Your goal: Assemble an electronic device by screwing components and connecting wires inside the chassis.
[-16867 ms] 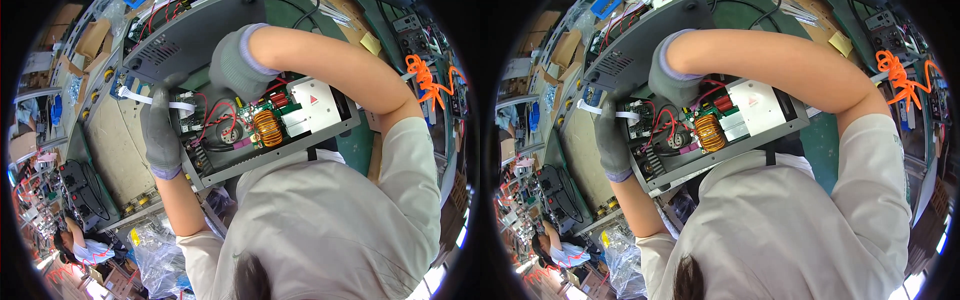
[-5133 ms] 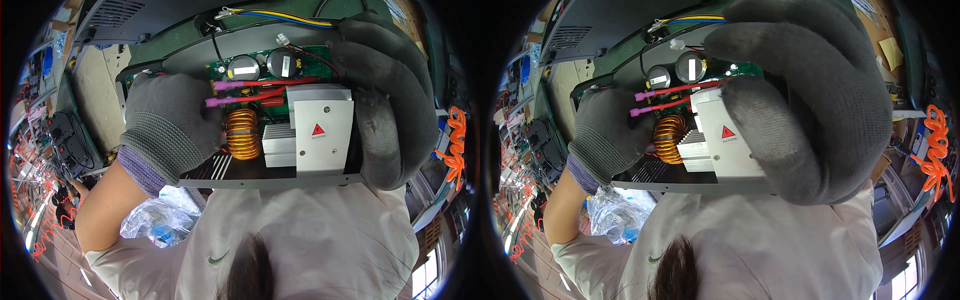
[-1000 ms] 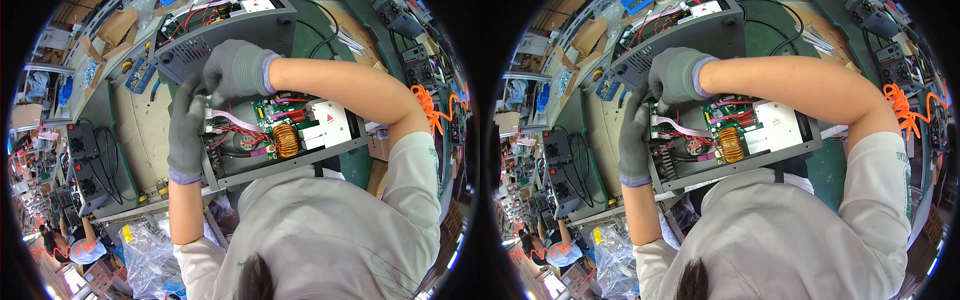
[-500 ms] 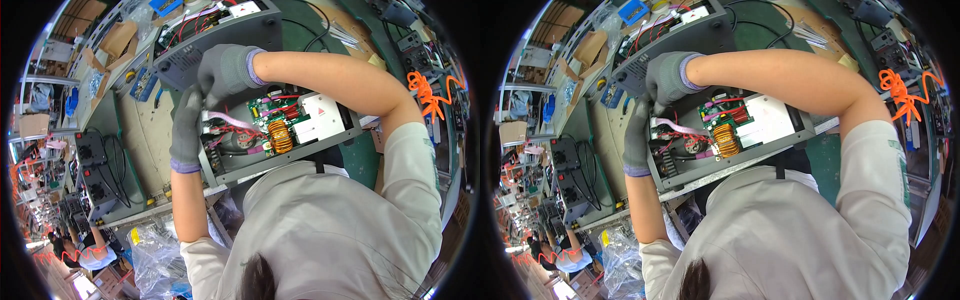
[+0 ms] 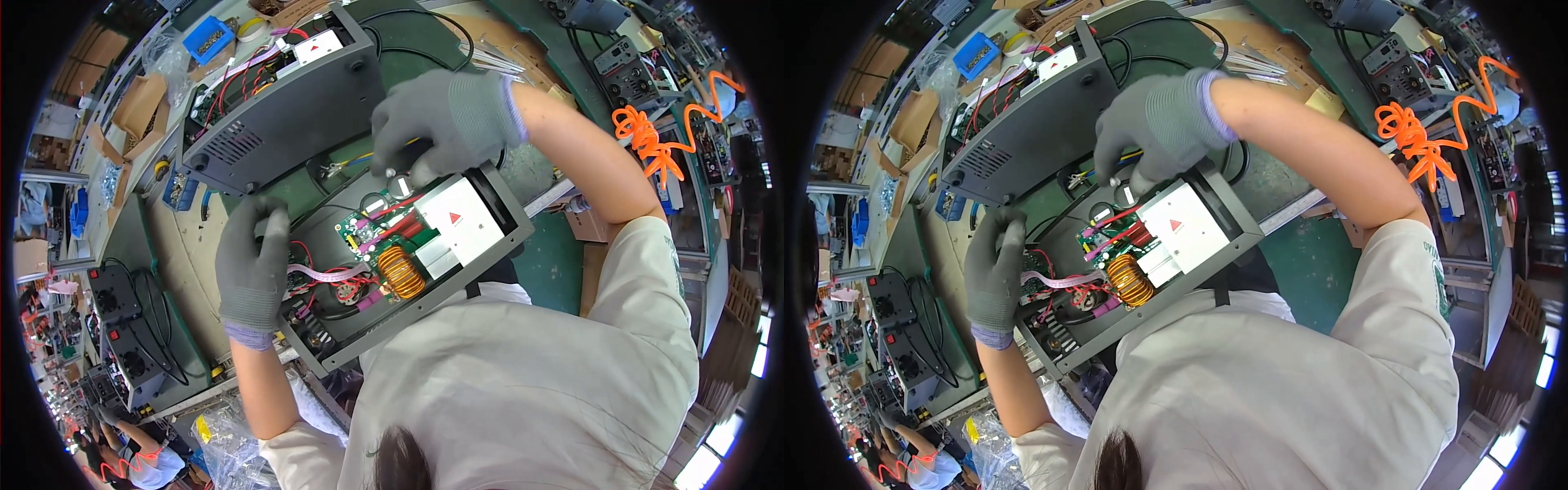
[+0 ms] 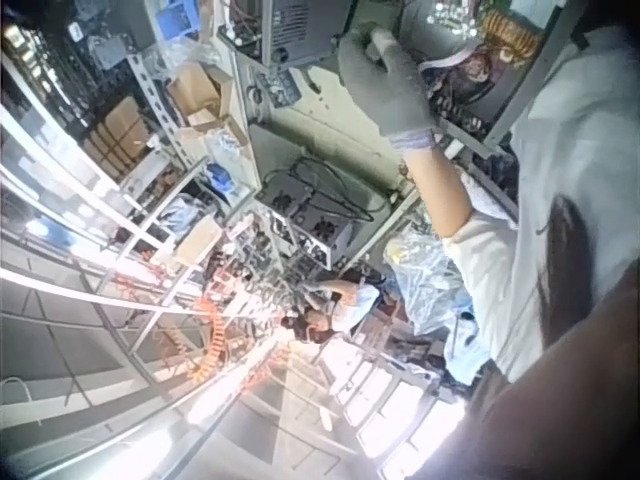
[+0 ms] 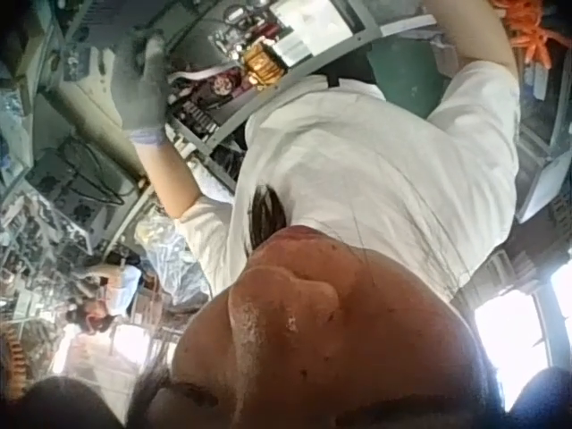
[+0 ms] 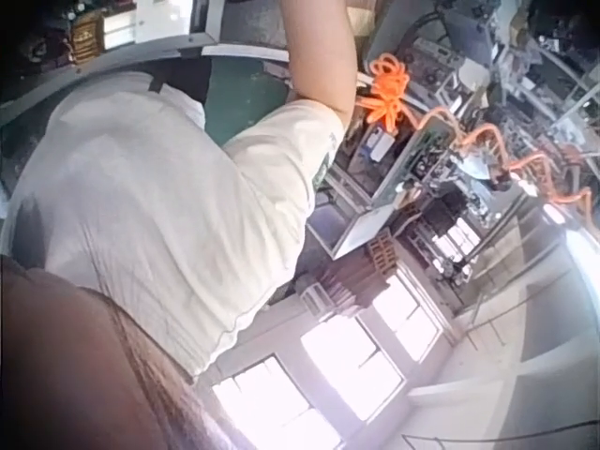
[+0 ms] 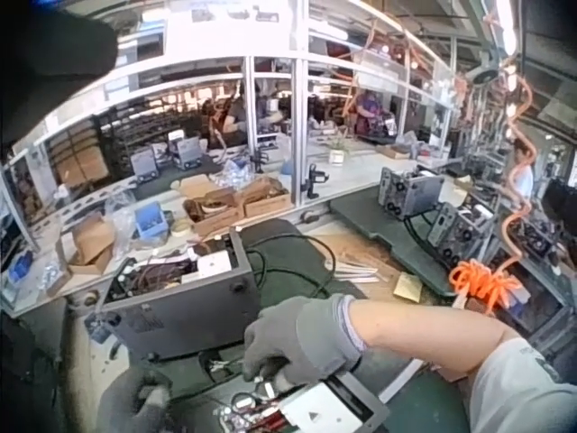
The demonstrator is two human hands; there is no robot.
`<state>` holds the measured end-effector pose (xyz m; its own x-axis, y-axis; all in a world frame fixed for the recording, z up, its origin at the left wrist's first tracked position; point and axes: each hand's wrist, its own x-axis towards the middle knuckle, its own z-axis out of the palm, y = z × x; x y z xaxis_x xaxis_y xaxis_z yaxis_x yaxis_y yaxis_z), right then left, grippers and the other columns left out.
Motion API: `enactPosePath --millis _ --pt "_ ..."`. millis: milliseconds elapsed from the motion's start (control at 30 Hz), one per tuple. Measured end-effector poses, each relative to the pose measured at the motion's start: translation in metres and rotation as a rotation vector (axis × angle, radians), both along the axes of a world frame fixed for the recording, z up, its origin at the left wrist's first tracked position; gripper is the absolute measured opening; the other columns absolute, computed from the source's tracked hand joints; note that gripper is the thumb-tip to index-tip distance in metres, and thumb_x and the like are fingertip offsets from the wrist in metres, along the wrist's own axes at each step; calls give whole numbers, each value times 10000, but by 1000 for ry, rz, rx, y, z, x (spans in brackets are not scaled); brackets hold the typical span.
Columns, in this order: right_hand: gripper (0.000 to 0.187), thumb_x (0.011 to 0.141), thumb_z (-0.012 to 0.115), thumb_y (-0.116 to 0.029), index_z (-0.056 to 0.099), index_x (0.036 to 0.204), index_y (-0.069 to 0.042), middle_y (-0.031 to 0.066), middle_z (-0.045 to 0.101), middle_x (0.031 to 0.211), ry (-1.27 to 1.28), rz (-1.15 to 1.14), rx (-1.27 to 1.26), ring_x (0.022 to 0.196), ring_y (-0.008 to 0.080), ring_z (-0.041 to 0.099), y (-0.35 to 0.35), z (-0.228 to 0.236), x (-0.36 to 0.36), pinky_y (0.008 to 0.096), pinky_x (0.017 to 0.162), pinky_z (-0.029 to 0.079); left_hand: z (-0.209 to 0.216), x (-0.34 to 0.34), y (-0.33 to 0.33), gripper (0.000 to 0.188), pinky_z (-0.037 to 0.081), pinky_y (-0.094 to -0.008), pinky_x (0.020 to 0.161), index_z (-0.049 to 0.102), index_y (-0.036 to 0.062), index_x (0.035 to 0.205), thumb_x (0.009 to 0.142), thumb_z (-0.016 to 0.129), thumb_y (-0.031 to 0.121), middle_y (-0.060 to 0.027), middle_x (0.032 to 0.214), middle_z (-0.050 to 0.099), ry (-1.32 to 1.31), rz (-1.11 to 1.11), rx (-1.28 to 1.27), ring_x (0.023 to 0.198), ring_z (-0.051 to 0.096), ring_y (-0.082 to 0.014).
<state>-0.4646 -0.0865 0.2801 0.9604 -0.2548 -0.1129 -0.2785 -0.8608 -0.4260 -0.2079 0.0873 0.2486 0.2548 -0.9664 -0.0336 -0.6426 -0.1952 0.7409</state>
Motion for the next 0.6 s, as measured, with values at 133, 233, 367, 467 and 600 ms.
enactPosePath --millis 133,233,367,467,600 --pt "294 846 745 -243 732 1107 -110 98 720 962 -29 -124 27 995 276 674 1 -15 1 422 876 532 9 -16 -29 281 509 -489 870 676 27 1075 974 585 272 -208 1039 696 -334 -311 -123 983 654 -405" --pt "236 867 736 -237 713 1049 -88 109 706 857 -98 -297 288 890 297 692 6 -14 -2 441 808 538 2 -23 -54 296 514 -480 883 665 45 1106 975 578 296 -197 1030 691 -350 -391 190 993 658 -388" --pt "194 865 737 -239 693 987 -94 107 701 839 -183 -319 58 829 325 699 20 -18 -6 457 754 542 7 -59 -65 317 520 -477 887 653 53 1150 986 567 310 -196 1021 692 -517 -277 -199 987 664 -391" --pt "168 863 742 -249 682 942 -113 88 704 825 -75 -395 -103 858 307 704 31 -13 1 440 782 528 22 -66 -65 301 529 -469 871 673 51 1128 982 585 298 -197 1015 690 -347 -343 -150 967 670 -397" --pt "213 883 726 -308 735 995 -126 92 745 863 -62 -364 -233 880 301 732 32 -20 3 434 837 548 -6 -59 -69 207 527 -336 757 682 -14 1041 982 656 183 -125 869 717 -126 -400 44 790 661 -189"
